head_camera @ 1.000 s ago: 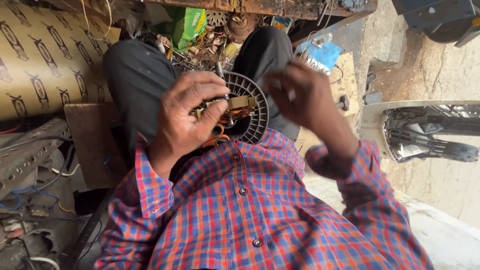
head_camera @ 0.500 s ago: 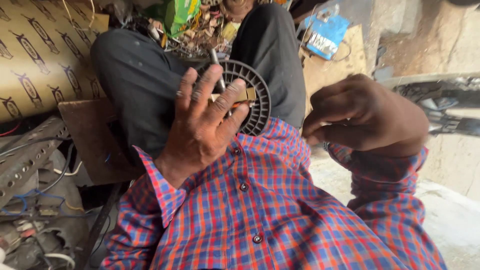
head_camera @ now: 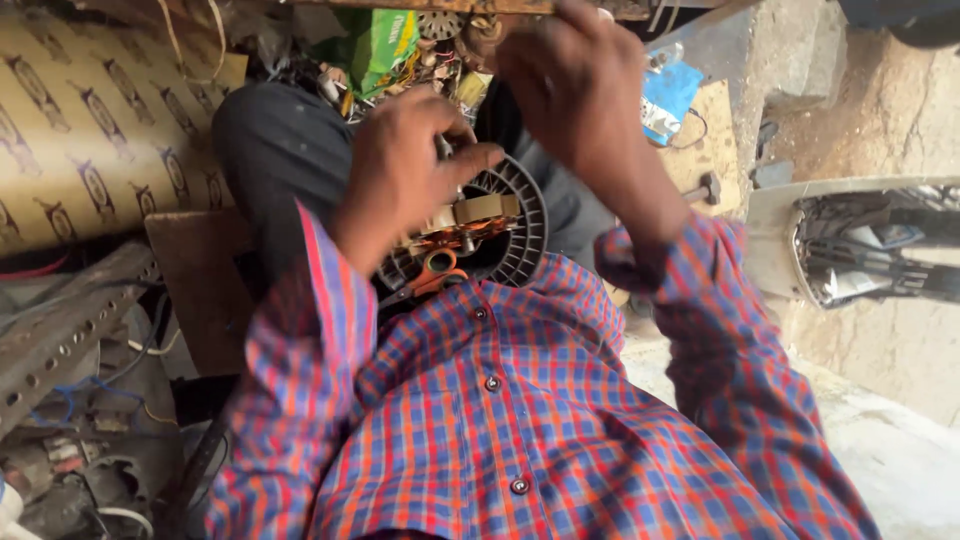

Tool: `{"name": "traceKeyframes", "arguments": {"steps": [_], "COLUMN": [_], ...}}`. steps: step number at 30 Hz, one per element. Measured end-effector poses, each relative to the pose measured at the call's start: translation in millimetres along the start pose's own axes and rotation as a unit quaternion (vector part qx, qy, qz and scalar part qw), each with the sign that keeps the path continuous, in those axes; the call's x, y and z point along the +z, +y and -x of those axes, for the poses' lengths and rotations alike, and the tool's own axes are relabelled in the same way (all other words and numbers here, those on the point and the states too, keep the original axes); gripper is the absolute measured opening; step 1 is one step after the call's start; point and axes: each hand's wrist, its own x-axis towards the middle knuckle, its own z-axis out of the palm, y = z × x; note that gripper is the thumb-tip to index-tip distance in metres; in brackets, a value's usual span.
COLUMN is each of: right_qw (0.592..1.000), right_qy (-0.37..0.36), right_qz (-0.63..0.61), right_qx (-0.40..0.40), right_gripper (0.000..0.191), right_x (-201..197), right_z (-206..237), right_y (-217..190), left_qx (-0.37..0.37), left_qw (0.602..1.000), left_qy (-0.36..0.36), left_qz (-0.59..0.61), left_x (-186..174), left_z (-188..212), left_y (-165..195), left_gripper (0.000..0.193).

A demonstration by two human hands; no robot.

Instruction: The person sits on the floor and winds copper wire around a motor stator using a small wooden jig. They repeatedly wrap the wire by hand, occasionally pausing to adjust the stator or pull more wire from a spool.

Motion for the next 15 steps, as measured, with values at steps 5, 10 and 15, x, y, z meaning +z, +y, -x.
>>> {"name": "traceKeyframes", "arguments": {"steps": [5,10,15], "right_qw": [0.953,0.967,0.928], "right_qy": [-0.259,-0.104,-0.149], "right_qz": [-0.136,-0.159,-0.298], "right_qx": [-0.085,-0.167,0.167], "right_gripper": [0.022,0.013,0.006], "right_x": [-41.3,-56.6,5.1], "right_z": [22.0,38.1,20.4], "right_y": [-85.8,-53.7,2.8], "left_qx": [0.189,0.24,0.223], "left_qw": [0.977,0.961,0.965], "left_qy": [-0.09,0.115,0.14], "left_qz": [0.039,-0.068,-0.011], "left_x": [-31.8,7.4,18.4], "left_z": [-2.4,58.8,62.7], "left_y": [12.6,25.0,0.3], "left_gripper": [0.011,0.012,0.006]}}
